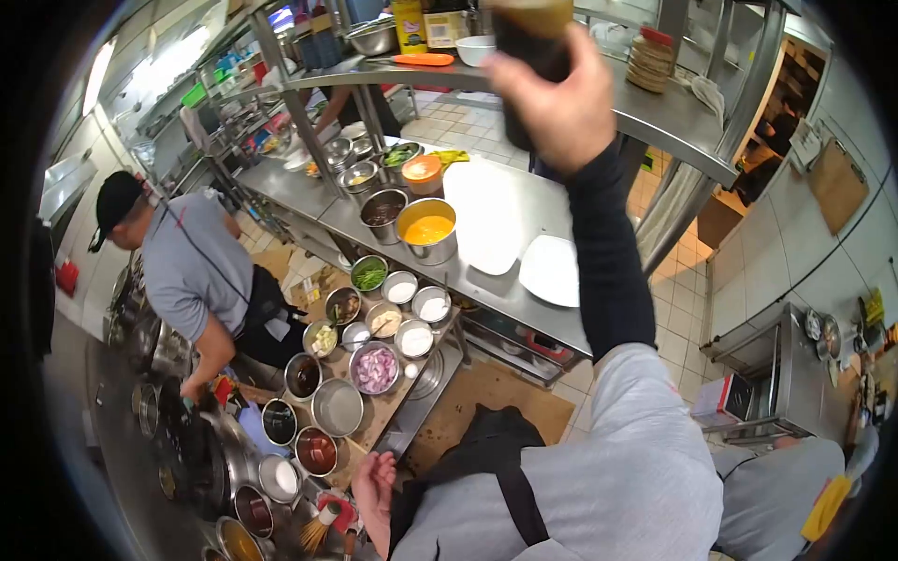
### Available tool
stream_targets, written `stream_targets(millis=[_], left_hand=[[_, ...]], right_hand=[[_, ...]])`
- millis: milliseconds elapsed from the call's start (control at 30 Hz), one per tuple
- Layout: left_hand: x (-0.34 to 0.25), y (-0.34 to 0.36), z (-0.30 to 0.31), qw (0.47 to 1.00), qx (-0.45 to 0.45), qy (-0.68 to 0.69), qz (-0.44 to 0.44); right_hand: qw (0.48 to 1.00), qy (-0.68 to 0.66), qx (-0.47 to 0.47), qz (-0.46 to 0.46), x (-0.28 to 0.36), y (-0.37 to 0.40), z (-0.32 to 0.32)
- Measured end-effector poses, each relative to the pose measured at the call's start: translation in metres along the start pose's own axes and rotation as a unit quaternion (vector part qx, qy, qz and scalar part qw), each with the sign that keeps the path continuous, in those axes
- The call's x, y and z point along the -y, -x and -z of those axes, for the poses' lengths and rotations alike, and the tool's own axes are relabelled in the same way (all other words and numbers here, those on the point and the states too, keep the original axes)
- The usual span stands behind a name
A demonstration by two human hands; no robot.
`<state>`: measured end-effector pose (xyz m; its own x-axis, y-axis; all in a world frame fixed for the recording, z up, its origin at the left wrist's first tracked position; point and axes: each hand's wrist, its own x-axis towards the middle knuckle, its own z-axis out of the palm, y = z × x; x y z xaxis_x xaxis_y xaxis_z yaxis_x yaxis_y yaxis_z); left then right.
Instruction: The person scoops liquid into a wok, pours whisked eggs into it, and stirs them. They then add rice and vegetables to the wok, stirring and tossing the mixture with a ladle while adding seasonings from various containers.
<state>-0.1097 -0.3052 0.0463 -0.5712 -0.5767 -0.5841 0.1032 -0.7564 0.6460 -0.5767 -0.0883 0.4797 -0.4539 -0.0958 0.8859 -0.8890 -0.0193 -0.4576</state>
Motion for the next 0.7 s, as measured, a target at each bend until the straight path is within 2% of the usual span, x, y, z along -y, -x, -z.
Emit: stream_targets(millis=[33, 67, 100, 133, 200, 300, 500, 533, 567, 600, 667, 700], left_hand=[[-0.005, -0.009, -0.003, 1.000, -0.005, -0.003, -0.011], [-0.009, -0.019, -0.004, 1.000, -0.013, -0.006, -0.022], [-0.011, -0.026, -0.010, 0.999, -0.021, -0.008, -0.034], [-0.012, -0.033, -0.016, 0.999, -0.026, -0.008, -0.036], [-0.014, -0.044, -0.033, 0.999, -0.036, -0.008, -0.041], [-0.005, -0.056, -0.067, 0.999, -0.035, -0.029, -0.011], [0.034, -0.077, -0.119, 0.997, -0.027, -0.047, 0.052], [0.038, -0.077, -0.125, 0.997, -0.023, -0.047, 0.054], [0.042, -0.076, -0.131, 0.997, -0.020, -0.046, 0.056], [0.046, -0.076, -0.137, 0.997, -0.018, -0.041, 0.056], [0.051, -0.075, -0.140, 0.996, -0.032, -0.047, 0.061], [0.054, -0.073, -0.140, 0.996, -0.048, -0.045, 0.062]], right_hand=[[0.992, 0.122, -0.020, -0.003, -0.018, -0.018, 0.025], [0.994, 0.074, -0.079, -0.001, -0.015, -0.029, 0.025], [0.983, 0.157, -0.087, -0.041, -0.028, -0.040, 0.043], [0.977, 0.180, -0.117, -0.018, -0.045, -0.046, 0.051], [0.975, 0.177, -0.130, -0.035, -0.098, -0.061, 0.074], [0.979, 0.159, -0.125, 0.014, -0.145, -0.065, 0.091], [0.939, 0.312, -0.126, 0.066, -0.169, -0.070, 0.093], [0.855, 0.455, -0.222, 0.114, -0.201, -0.069, 0.099], [0.858, 0.443, -0.212, 0.151, -0.184, -0.069, 0.103], [0.884, 0.307, -0.294, 0.195, -0.163, -0.056, 0.069], [0.959, 0.093, -0.213, 0.160, -0.151, -0.010, 0.018], [0.974, -0.015, -0.184, 0.133, -0.143, 0.012, -0.006]])
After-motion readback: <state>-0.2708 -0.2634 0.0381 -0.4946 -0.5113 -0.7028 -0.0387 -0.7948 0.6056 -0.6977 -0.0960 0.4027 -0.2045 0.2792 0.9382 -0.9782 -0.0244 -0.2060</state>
